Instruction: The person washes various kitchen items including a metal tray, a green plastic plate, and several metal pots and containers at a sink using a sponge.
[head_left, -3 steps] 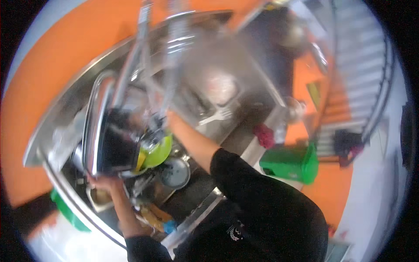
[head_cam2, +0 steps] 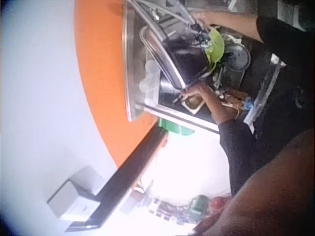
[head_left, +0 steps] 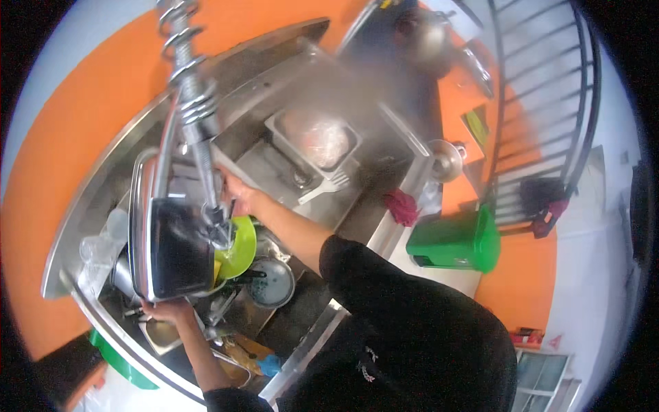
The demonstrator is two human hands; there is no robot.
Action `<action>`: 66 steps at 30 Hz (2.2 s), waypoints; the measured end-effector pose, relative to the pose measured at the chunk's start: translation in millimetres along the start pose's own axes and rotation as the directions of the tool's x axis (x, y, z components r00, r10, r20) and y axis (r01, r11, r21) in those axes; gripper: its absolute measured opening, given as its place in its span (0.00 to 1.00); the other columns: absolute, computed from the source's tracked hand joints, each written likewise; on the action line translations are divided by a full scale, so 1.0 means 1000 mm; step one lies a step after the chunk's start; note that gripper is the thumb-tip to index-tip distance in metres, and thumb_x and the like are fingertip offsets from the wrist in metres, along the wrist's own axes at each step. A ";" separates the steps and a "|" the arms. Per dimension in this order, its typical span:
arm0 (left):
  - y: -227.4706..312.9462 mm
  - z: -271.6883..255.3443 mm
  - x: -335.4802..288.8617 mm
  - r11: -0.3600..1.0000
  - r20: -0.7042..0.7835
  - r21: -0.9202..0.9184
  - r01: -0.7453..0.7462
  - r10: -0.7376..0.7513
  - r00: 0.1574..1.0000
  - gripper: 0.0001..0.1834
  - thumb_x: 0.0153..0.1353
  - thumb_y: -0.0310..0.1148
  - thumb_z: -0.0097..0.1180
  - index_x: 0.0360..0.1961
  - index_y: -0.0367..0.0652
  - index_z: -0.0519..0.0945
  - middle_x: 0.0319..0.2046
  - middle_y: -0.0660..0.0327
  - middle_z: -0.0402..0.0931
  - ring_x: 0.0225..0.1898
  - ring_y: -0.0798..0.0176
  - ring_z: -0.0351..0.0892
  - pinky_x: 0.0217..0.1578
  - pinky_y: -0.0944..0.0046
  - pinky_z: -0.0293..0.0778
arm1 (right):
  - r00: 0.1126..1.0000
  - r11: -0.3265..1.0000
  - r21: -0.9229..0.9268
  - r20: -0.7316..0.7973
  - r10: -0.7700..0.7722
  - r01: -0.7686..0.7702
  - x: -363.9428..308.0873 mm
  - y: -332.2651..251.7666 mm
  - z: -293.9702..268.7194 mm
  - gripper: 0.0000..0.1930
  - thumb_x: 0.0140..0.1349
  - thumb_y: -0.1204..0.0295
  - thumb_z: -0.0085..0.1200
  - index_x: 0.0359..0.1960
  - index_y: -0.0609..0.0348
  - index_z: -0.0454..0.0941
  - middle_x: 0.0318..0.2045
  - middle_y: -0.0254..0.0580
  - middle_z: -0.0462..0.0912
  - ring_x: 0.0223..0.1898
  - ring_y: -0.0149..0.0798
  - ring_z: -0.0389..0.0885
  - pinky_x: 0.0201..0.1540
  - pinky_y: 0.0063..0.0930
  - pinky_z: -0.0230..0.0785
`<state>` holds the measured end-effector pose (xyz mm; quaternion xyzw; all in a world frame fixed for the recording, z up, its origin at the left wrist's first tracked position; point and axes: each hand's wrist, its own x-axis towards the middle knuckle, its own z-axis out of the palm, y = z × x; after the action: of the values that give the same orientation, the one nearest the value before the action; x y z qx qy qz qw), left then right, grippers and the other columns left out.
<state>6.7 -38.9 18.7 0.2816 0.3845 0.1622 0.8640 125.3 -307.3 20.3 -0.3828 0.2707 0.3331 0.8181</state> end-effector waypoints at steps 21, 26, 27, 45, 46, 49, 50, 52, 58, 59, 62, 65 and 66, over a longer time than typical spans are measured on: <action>0.149 -0.032 -0.183 0.698 0.270 0.558 -0.448 0.358 0.894 0.40 0.62 0.59 0.39 0.56 0.28 0.63 0.55 0.42 0.63 0.53 0.47 0.67 0.53 0.50 0.66 | 0.861 0.237 -0.834 0.508 -0.027 0.499 -0.139 0.167 0.057 0.34 0.59 0.48 0.47 0.54 0.67 0.65 0.49 0.61 0.72 0.48 0.49 0.74 0.50 0.37 0.68; 0.103 0.022 -0.260 0.586 0.205 0.623 -0.517 0.516 0.832 0.39 0.61 0.57 0.44 0.60 0.32 0.57 0.53 0.37 0.62 0.52 0.44 0.67 0.48 0.47 0.70 | 0.717 0.018 -0.729 0.668 -0.198 0.684 -0.252 0.174 0.101 0.60 0.42 0.48 0.65 0.64 0.72 0.37 0.61 0.68 0.52 0.63 0.57 0.53 0.65 0.37 0.48; 0.095 0.025 -0.265 0.555 0.164 0.650 -0.520 0.565 0.809 0.39 0.61 0.57 0.44 0.60 0.33 0.56 0.52 0.37 0.63 0.51 0.44 0.68 0.47 0.47 0.71 | 0.710 0.018 -0.721 0.677 -0.195 0.693 -0.264 0.170 0.103 0.60 0.42 0.48 0.65 0.64 0.72 0.37 0.61 0.68 0.52 0.63 0.57 0.53 0.65 0.37 0.48; 0.038 -0.022 -0.259 0.607 0.746 0.393 -0.690 0.228 0.625 0.22 0.59 0.33 0.54 0.53 0.39 0.66 0.50 0.55 0.68 0.46 0.63 0.70 0.46 0.64 0.68 | 0.280 -0.111 -0.707 0.412 -0.867 0.698 -0.293 0.084 0.072 0.35 0.42 0.86 0.46 0.59 0.69 0.60 0.53 0.53 0.70 0.55 0.40 0.69 0.59 0.28 0.57; 0.035 -0.040 -0.237 0.640 0.631 0.445 -0.626 0.272 0.727 0.23 0.58 0.32 0.54 0.54 0.39 0.65 0.50 0.55 0.67 0.45 0.62 0.71 0.46 0.65 0.69 | 0.258 -0.115 -0.682 0.420 -0.870 0.722 -0.295 0.084 0.070 0.35 0.41 0.88 0.43 0.59 0.69 0.60 0.52 0.51 0.71 0.55 0.39 0.69 0.59 0.27 0.57; 0.050 -0.045 -0.214 0.813 0.334 0.474 -0.337 0.188 0.924 0.29 0.58 0.33 0.53 0.58 0.42 0.58 0.48 0.55 0.67 0.48 0.60 0.69 0.46 0.62 0.69 | 0.403 0.084 -0.604 0.415 -0.815 0.793 -0.307 0.068 0.057 0.35 0.41 0.88 0.44 0.59 0.71 0.60 0.52 0.49 0.71 0.54 0.38 0.70 0.58 0.26 0.57; 0.055 -0.047 -0.202 0.878 0.308 0.404 -0.257 0.134 0.942 0.33 0.56 0.34 0.55 0.60 0.42 0.55 0.51 0.53 0.65 0.49 0.59 0.69 0.47 0.60 0.68 | 0.382 0.040 -0.608 0.445 -0.810 0.793 -0.305 0.063 0.052 0.35 0.40 0.87 0.44 0.58 0.71 0.60 0.50 0.48 0.72 0.52 0.37 0.70 0.57 0.25 0.58; 0.061 -0.042 -0.190 0.899 0.287 0.374 -0.226 0.119 0.950 0.33 0.55 0.32 0.55 0.60 0.43 0.55 0.53 0.53 0.64 0.49 0.57 0.69 0.45 0.55 0.70 | 0.448 0.143 -0.592 0.408 -0.796 0.793 -0.303 0.059 0.043 0.34 0.40 0.87 0.44 0.57 0.70 0.62 0.48 0.46 0.73 0.49 0.36 0.72 0.55 0.24 0.60; 0.096 -0.056 -0.195 0.943 0.413 0.276 -0.185 0.057 0.909 0.27 0.55 0.23 0.50 0.57 0.45 0.60 0.46 0.55 0.69 0.47 0.60 0.71 0.42 0.55 0.73 | 0.647 0.539 -0.385 0.249 -0.721 0.749 -0.301 0.061 0.038 0.28 0.37 0.87 0.45 0.48 0.67 0.69 0.36 0.41 0.76 0.35 0.36 0.76 0.42 0.29 0.69; 0.100 -0.066 -0.191 0.950 0.434 0.240 -0.198 0.077 0.897 0.28 0.53 0.21 0.49 0.57 0.45 0.60 0.45 0.56 0.69 0.46 0.60 0.71 0.42 0.57 0.73 | 0.754 0.695 -0.301 0.178 -0.632 0.653 -0.300 0.062 0.038 0.27 0.37 0.87 0.46 0.46 0.66 0.70 0.34 0.40 0.75 0.32 0.36 0.76 0.38 0.31 0.71; 0.121 -0.093 -0.187 0.961 0.511 0.208 -0.182 0.051 0.858 0.37 0.42 0.16 0.41 0.59 0.48 0.59 0.43 0.55 0.69 0.42 0.58 0.73 0.38 0.60 0.75 | 0.866 0.804 -0.334 0.092 -0.492 0.493 -0.276 0.082 0.033 0.22 0.40 0.84 0.46 0.42 0.67 0.71 0.29 0.41 0.75 0.30 0.36 0.76 0.31 0.30 0.72; 0.139 -0.102 -0.199 0.902 0.300 0.423 -0.083 -0.053 0.952 0.46 0.37 0.14 0.38 0.64 0.50 0.54 0.45 0.53 0.69 0.43 0.55 0.73 0.42 0.58 0.74 | 0.957 0.870 -0.400 0.082 -0.278 0.287 -0.246 0.104 0.038 0.15 0.44 0.81 0.49 0.38 0.71 0.72 0.31 0.46 0.75 0.35 0.41 0.77 0.36 0.33 0.72; 0.142 -0.114 -0.198 0.899 0.291 0.430 -0.081 -0.053 0.955 0.46 0.37 0.14 0.38 0.64 0.50 0.54 0.45 0.53 0.69 0.43 0.55 0.73 0.42 0.58 0.74 | 0.957 0.865 -0.417 0.055 -0.285 0.281 -0.241 0.119 0.047 0.16 0.45 0.81 0.49 0.40 0.71 0.72 0.32 0.47 0.76 0.36 0.41 0.77 0.38 0.32 0.72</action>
<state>-217.6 16.2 156.6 0.4921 0.2755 0.0342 0.8251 -107.5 -292.6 161.7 -0.5867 0.1373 0.2584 0.7551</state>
